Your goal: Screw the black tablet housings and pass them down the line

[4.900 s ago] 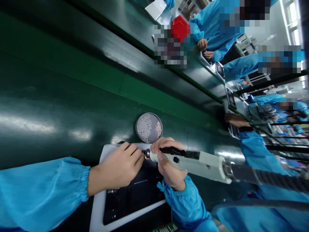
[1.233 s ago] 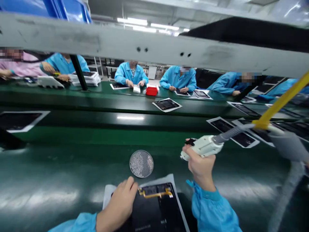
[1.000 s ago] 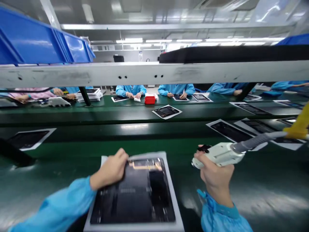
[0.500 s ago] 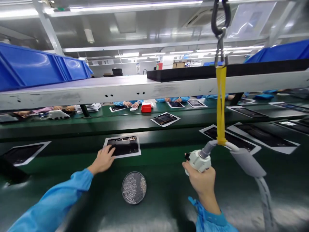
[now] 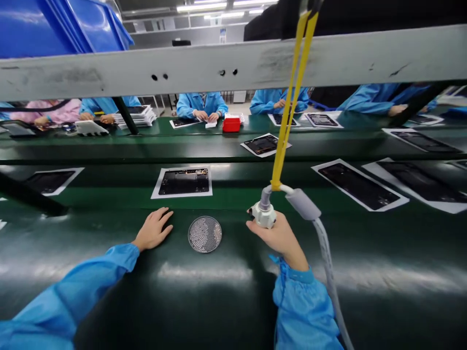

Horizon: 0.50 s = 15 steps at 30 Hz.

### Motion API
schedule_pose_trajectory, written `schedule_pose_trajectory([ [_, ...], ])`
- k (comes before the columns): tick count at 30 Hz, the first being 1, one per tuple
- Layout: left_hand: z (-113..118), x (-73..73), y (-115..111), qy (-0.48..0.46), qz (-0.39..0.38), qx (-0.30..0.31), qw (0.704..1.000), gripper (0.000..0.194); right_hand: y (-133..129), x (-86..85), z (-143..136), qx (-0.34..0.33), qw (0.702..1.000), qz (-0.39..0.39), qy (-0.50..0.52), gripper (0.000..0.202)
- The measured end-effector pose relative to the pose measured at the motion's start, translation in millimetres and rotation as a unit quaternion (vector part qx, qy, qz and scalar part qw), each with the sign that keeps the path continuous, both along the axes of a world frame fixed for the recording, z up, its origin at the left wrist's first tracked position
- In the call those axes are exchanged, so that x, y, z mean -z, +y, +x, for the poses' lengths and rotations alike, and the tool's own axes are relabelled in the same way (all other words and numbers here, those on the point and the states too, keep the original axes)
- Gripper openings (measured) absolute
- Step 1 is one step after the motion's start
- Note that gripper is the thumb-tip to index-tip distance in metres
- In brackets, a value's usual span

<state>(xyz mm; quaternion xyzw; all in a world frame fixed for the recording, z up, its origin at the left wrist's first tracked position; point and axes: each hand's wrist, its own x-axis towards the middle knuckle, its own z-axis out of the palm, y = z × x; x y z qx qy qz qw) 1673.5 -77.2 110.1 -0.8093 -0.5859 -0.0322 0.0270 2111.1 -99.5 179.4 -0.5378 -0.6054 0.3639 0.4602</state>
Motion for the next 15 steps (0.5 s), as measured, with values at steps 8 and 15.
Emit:
schedule_pose_trajectory([
  [8,3.7,6.0,-4.0,-0.044,0.001,0.003,0.999,0.06,-4.5,6.0,3.2,-0.058,0.998,-0.012,-0.028,0.036],
  [15,8.8,7.1,-5.4,-0.07,0.024,0.013,0.997,0.057,1.6,12.2,-2.5,-0.04,0.998,-0.045,0.034,0.044],
])
